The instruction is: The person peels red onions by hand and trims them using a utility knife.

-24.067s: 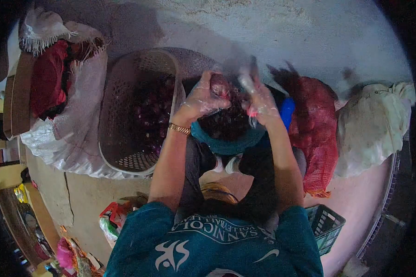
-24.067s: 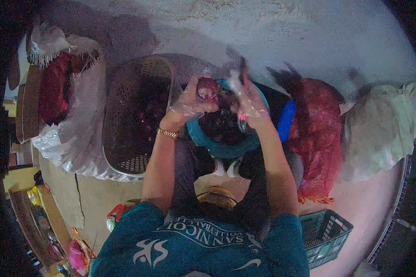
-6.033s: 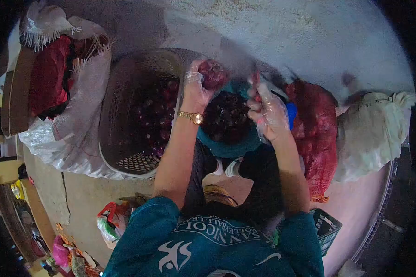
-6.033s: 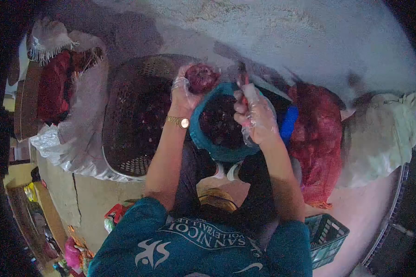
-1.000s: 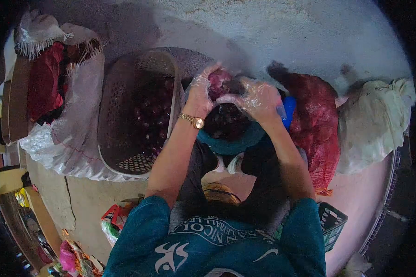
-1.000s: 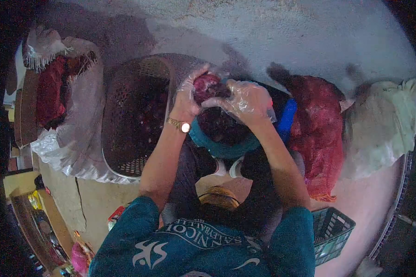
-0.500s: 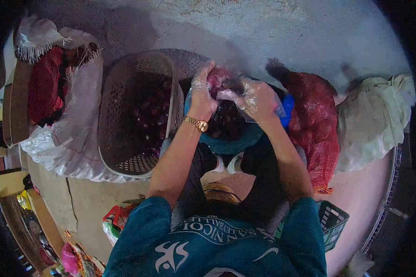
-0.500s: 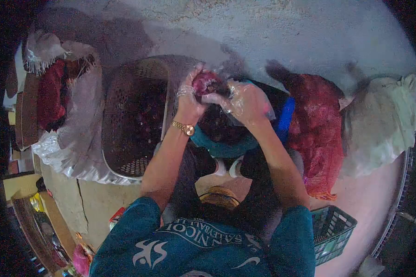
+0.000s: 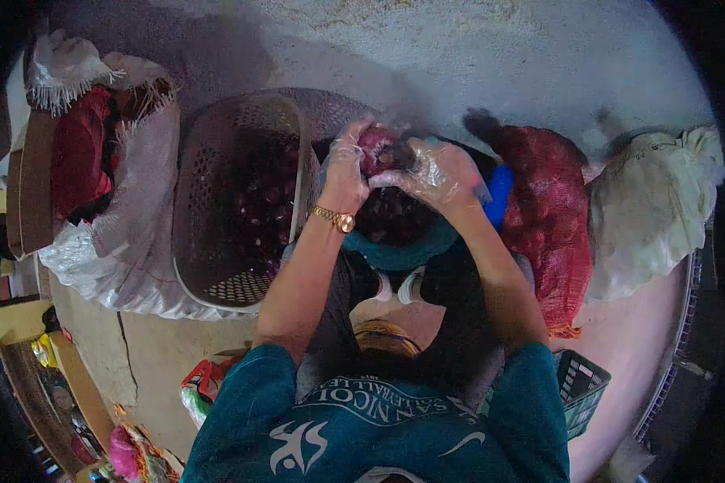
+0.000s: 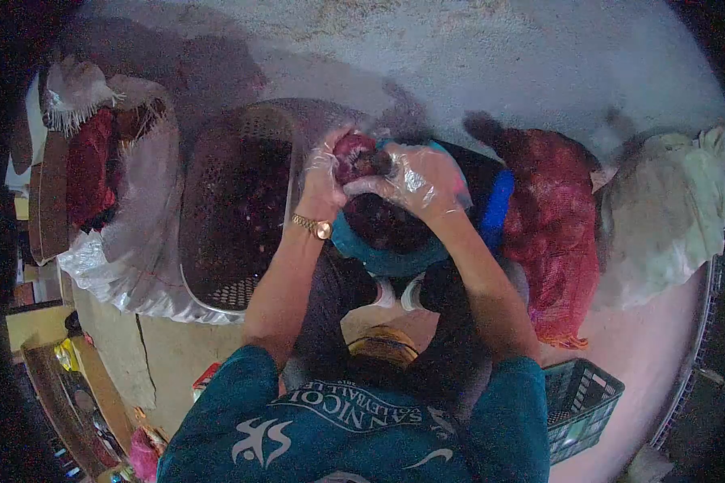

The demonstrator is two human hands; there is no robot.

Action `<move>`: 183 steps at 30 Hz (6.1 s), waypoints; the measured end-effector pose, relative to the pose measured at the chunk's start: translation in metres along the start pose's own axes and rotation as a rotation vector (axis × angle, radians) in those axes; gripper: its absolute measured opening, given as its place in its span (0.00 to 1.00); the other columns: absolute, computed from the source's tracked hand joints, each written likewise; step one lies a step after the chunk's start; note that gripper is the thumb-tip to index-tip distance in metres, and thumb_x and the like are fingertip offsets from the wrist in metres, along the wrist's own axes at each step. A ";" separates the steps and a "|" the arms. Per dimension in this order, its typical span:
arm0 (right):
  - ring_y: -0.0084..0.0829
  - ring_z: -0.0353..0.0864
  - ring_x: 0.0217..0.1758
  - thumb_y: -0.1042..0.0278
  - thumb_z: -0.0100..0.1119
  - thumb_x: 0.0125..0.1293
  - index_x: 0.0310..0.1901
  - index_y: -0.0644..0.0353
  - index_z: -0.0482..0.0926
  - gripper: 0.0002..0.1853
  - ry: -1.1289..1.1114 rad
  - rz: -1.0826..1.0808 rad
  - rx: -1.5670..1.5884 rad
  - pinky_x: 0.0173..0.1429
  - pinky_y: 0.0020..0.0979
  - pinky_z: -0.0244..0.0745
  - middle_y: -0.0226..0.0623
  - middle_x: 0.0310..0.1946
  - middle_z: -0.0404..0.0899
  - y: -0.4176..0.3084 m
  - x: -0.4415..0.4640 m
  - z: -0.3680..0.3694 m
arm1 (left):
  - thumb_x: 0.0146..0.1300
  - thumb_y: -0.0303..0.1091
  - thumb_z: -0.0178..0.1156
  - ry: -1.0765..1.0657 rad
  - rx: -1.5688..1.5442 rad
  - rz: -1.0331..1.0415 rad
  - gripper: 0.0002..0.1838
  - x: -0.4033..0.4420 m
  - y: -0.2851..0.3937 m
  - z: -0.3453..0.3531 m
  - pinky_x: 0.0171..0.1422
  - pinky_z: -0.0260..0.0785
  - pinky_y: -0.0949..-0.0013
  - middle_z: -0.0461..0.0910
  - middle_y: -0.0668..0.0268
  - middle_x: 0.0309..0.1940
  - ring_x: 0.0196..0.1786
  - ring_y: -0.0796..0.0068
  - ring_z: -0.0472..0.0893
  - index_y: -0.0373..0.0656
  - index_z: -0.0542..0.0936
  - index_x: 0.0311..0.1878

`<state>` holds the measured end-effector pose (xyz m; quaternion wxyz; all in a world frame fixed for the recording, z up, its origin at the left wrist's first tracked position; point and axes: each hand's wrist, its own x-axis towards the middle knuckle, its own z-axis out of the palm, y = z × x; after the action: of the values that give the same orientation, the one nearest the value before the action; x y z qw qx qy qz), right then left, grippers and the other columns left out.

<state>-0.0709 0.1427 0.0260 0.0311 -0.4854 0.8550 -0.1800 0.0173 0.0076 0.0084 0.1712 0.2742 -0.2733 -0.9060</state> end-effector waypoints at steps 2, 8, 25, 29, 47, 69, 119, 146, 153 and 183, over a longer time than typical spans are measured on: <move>0.51 0.82 0.36 0.19 0.53 0.46 0.43 0.57 0.82 0.42 -0.006 -0.014 0.032 0.39 0.45 0.76 0.49 0.30 0.82 0.000 -0.002 -0.001 | 0.63 0.39 0.59 0.022 -0.029 0.034 0.10 -0.002 -0.004 0.004 0.50 0.77 0.57 0.82 0.62 0.37 0.40 0.63 0.82 0.43 0.78 0.40; 0.53 0.81 0.38 0.20 0.52 0.49 0.44 0.56 0.81 0.42 -0.045 0.051 0.116 0.40 0.45 0.75 0.51 0.31 0.81 -0.005 -0.005 -0.002 | 0.62 0.38 0.59 0.051 -0.056 0.084 0.10 -0.002 -0.007 0.004 0.48 0.78 0.56 0.82 0.60 0.34 0.38 0.62 0.82 0.41 0.77 0.39; 0.53 0.82 0.31 0.19 0.56 0.45 0.39 0.60 0.83 0.43 0.032 -0.050 0.108 0.36 0.46 0.76 0.52 0.24 0.80 0.005 -0.002 -0.011 | 0.65 0.40 0.54 -0.086 -0.203 -0.039 0.12 0.013 -0.018 -0.017 0.53 0.76 0.56 0.81 0.59 0.40 0.43 0.61 0.81 0.40 0.76 0.41; 0.53 0.82 0.31 0.20 0.55 0.46 0.37 0.62 0.83 0.43 0.048 0.007 0.138 0.35 0.47 0.75 0.53 0.23 0.80 -0.005 -0.002 -0.001 | 0.65 0.42 0.51 0.040 -0.238 0.000 0.16 0.003 -0.009 0.001 0.56 0.74 0.52 0.80 0.55 0.40 0.46 0.54 0.80 0.38 0.75 0.45; 0.53 0.82 0.36 0.33 0.62 0.55 0.40 0.61 0.83 0.32 0.021 0.133 0.542 0.39 0.42 0.74 0.51 0.30 0.82 -0.003 -0.002 0.015 | 0.68 0.48 0.50 0.012 -0.159 0.318 0.20 0.001 -0.016 0.001 0.55 0.73 0.58 0.80 0.57 0.43 0.47 0.61 0.79 0.39 0.76 0.47; 0.57 0.81 0.37 0.24 0.54 0.53 0.40 0.62 0.82 0.40 0.033 0.175 0.516 0.39 0.46 0.75 0.55 0.27 0.81 -0.021 0.003 0.028 | 0.65 0.45 0.54 0.048 -0.366 0.239 0.15 0.006 -0.012 -0.002 0.49 0.75 0.55 0.80 0.61 0.36 0.41 0.59 0.81 0.41 0.76 0.42; 0.54 0.81 0.40 0.28 0.55 0.57 0.41 0.63 0.82 0.37 -0.081 0.081 0.190 0.43 0.46 0.73 0.56 0.32 0.81 -0.001 0.006 -0.004 | 0.64 0.38 0.55 -0.126 -0.180 0.022 0.12 0.013 -0.004 -0.010 0.51 0.76 0.57 0.82 0.57 0.39 0.42 0.60 0.82 0.38 0.77 0.42; 0.56 0.80 0.35 0.32 0.59 0.56 0.36 0.63 0.82 0.33 -0.124 0.136 0.340 0.40 0.46 0.73 0.55 0.27 0.80 -0.013 0.003 0.008 | 0.67 0.43 0.51 -0.023 -0.036 0.121 0.16 -0.001 0.001 -0.006 0.56 0.74 0.59 0.81 0.57 0.39 0.44 0.62 0.81 0.39 0.77 0.44; 0.56 0.80 0.35 0.31 0.62 0.53 0.36 0.62 0.83 0.33 -0.019 0.103 0.438 0.38 0.46 0.73 0.54 0.27 0.80 -0.018 0.000 0.020 | 0.67 0.41 0.52 0.047 -0.175 0.126 0.14 0.002 -0.007 -0.011 0.52 0.75 0.54 0.80 0.56 0.36 0.42 0.59 0.81 0.39 0.76 0.41; 0.25 0.72 0.26 0.41 0.48 0.69 0.48 0.61 0.73 0.26 -0.087 0.533 1.127 0.34 0.30 0.72 0.30 0.26 0.73 0.008 0.007 0.021 | 0.67 0.47 0.52 0.025 -0.518 0.099 0.22 0.012 0.024 -0.015 0.65 0.64 0.38 0.74 0.49 0.50 0.55 0.43 0.74 0.38 0.70 0.53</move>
<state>-0.0766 0.1349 0.0042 0.3609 -0.1714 0.7181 -0.5697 0.0203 -0.0227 0.0070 0.2832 0.2189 -0.0434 -0.9327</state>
